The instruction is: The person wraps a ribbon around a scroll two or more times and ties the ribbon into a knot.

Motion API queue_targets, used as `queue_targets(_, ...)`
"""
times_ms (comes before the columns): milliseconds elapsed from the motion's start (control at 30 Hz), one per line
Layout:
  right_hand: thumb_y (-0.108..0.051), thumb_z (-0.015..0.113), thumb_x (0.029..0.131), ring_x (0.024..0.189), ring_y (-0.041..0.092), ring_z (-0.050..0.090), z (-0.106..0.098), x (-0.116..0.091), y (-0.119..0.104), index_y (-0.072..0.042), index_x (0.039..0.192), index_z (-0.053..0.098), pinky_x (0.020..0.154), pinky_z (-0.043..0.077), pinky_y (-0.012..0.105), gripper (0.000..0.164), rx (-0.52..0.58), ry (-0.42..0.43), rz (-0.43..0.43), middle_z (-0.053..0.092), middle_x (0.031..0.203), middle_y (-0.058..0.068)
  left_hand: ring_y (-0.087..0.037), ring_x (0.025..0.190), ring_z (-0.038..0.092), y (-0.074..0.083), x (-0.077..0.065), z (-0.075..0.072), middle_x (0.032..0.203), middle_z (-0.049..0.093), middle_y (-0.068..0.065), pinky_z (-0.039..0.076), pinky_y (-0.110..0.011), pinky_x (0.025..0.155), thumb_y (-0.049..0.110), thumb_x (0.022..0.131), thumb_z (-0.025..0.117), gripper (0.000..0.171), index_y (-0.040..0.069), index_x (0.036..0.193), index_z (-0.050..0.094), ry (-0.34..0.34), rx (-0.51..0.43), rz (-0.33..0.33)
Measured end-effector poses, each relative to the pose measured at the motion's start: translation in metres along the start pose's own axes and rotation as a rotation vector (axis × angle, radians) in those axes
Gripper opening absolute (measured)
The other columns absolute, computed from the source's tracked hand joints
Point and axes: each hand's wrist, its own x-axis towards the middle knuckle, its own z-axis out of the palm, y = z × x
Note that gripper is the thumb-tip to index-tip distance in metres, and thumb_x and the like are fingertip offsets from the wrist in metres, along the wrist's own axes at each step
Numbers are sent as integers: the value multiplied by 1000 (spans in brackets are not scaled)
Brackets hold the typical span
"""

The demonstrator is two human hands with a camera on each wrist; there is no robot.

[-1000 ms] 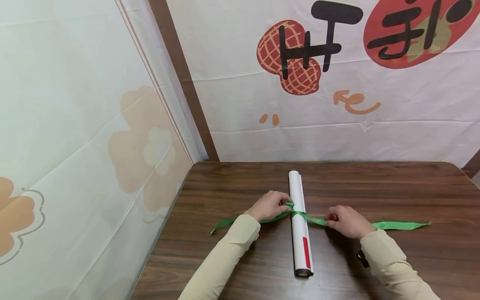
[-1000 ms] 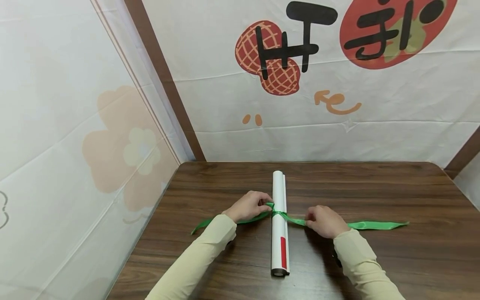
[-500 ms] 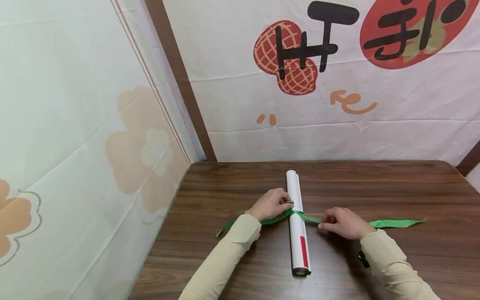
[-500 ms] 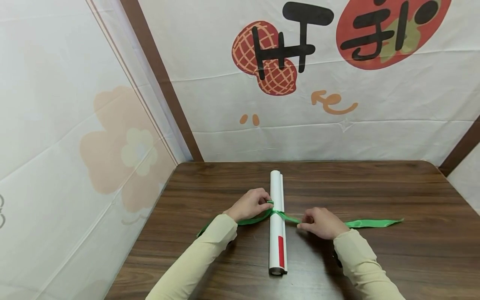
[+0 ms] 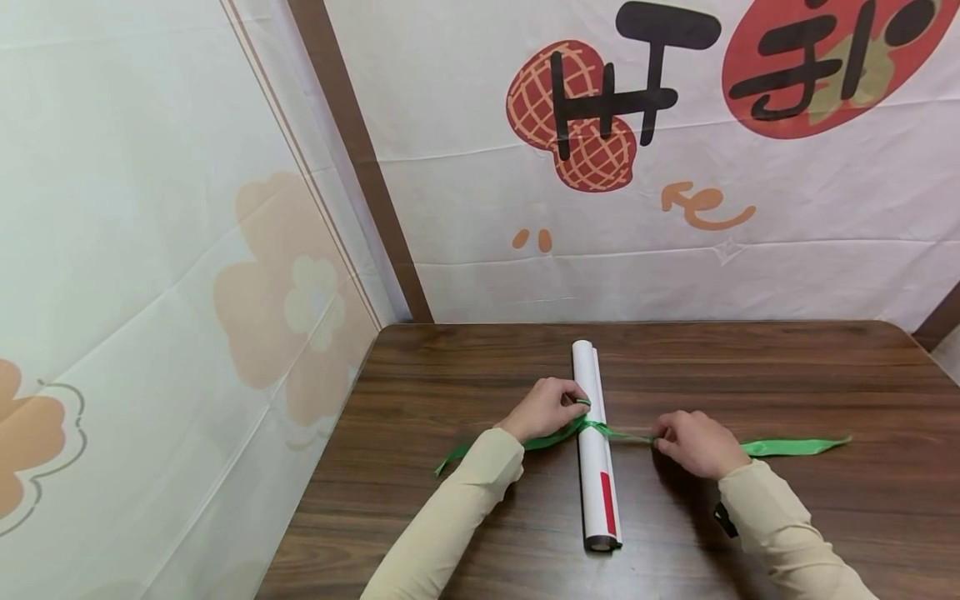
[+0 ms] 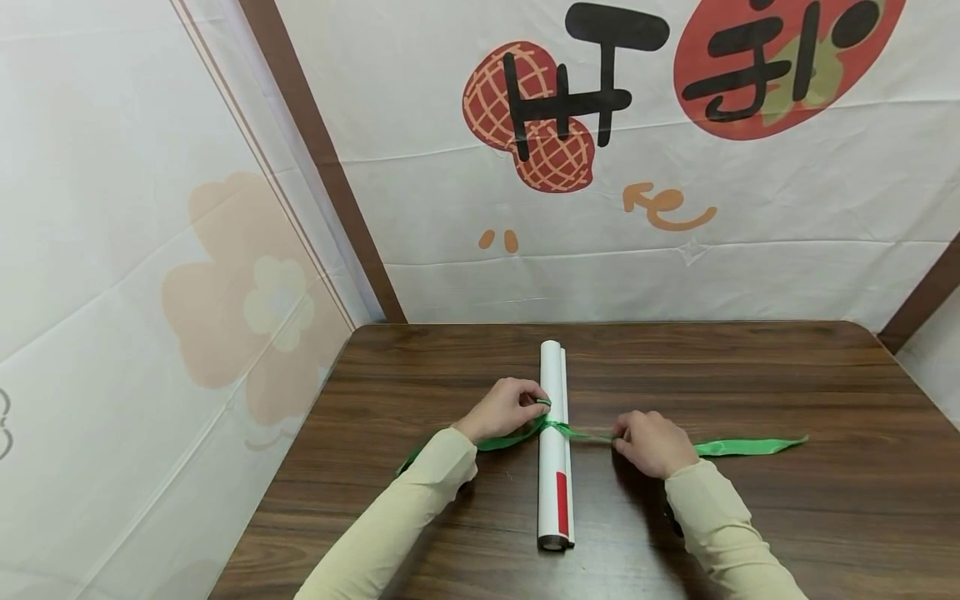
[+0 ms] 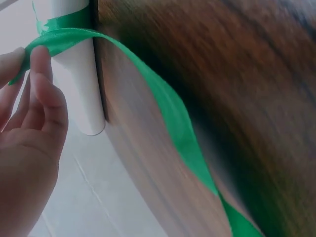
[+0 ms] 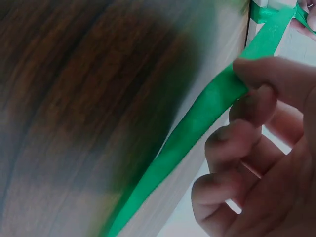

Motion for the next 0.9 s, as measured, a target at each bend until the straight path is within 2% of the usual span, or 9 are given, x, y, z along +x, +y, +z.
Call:
queue_targets(167, -16, 62, 89, 63, 12, 55, 1, 2, -2, -10, 93, 69, 56, 46, 35, 10, 13, 29, 59, 64, 73, -2, -5, 60, 61, -2, -1, 2, 76, 67, 0, 47, -15, 58, 12, 90, 67, 8, 8, 96, 71, -8, -94, -25)
queue_targets(267, -16, 60, 90, 60, 12, 53, 1, 5, -3, -10, 93, 69, 54, 43, 33, 12, 32, 55, 90, 63, 72, -2, -7, 64, 63, -4, -2, 3, 77, 67, 0, 48, -15, 60, 11, 90, 67, 9, 8, 98, 71, -14, -106, -32)
queue_targets(467, -17, 60, 90, 66, 17, 55, -1, 11, -2, -5, 98, 69, 56, 45, 35, 17, 70, 102, 96, 66, 83, 7, -3, 72, 57, -5, -2, 3, 84, 67, 1, 48, -15, 68, 9, 87, 70, 14, 9, 101, 70, 2, -120, -51)
queue_targets(600, -15, 61, 91, 78, 24, 62, 0, 15, -2, 1, 108, 66, 65, 50, 43, 24, 88, 137, 79, 68, 97, 17, -3, 74, 55, -4, -4, 3, 85, 66, 0, 47, -16, 69, 6, 85, 71, 15, 9, 101, 71, 2, -132, -57)
queue_targets(667, -14, 60, 91, 90, 33, 64, 1, 17, -4, 3, 115, 63, 74, 51, 49, 30, 93, 162, 65, 66, 109, 22, -3, 74, 55, -3, -5, 3, 85, 67, 0, 47, -16, 69, 6, 86, 71, 15, 10, 100, 71, 1, -129, -53)
queue_targets(800, -8, 58, 90, 113, 46, 55, 4, 24, -10, 9, 129, 53, 88, 47, 57, 43, 123, 194, 13, 55, 127, 30, -2, 75, 55, -1, -6, 3, 86, 67, 1, 47, -15, 69, 7, 87, 70, 14, 11, 100, 72, -3, -123, -51)
queue_targets(900, -6, 57, 88, 122, 50, 47, 6, 28, -15, 10, 137, 44, 93, 44, 60, 53, 147, 194, -21, 47, 134, 33, -2, 75, 55, 0, -6, 3, 87, 67, 1, 47, -15, 69, 7, 88, 69, 15, 10, 102, 71, -7, -122, -45)
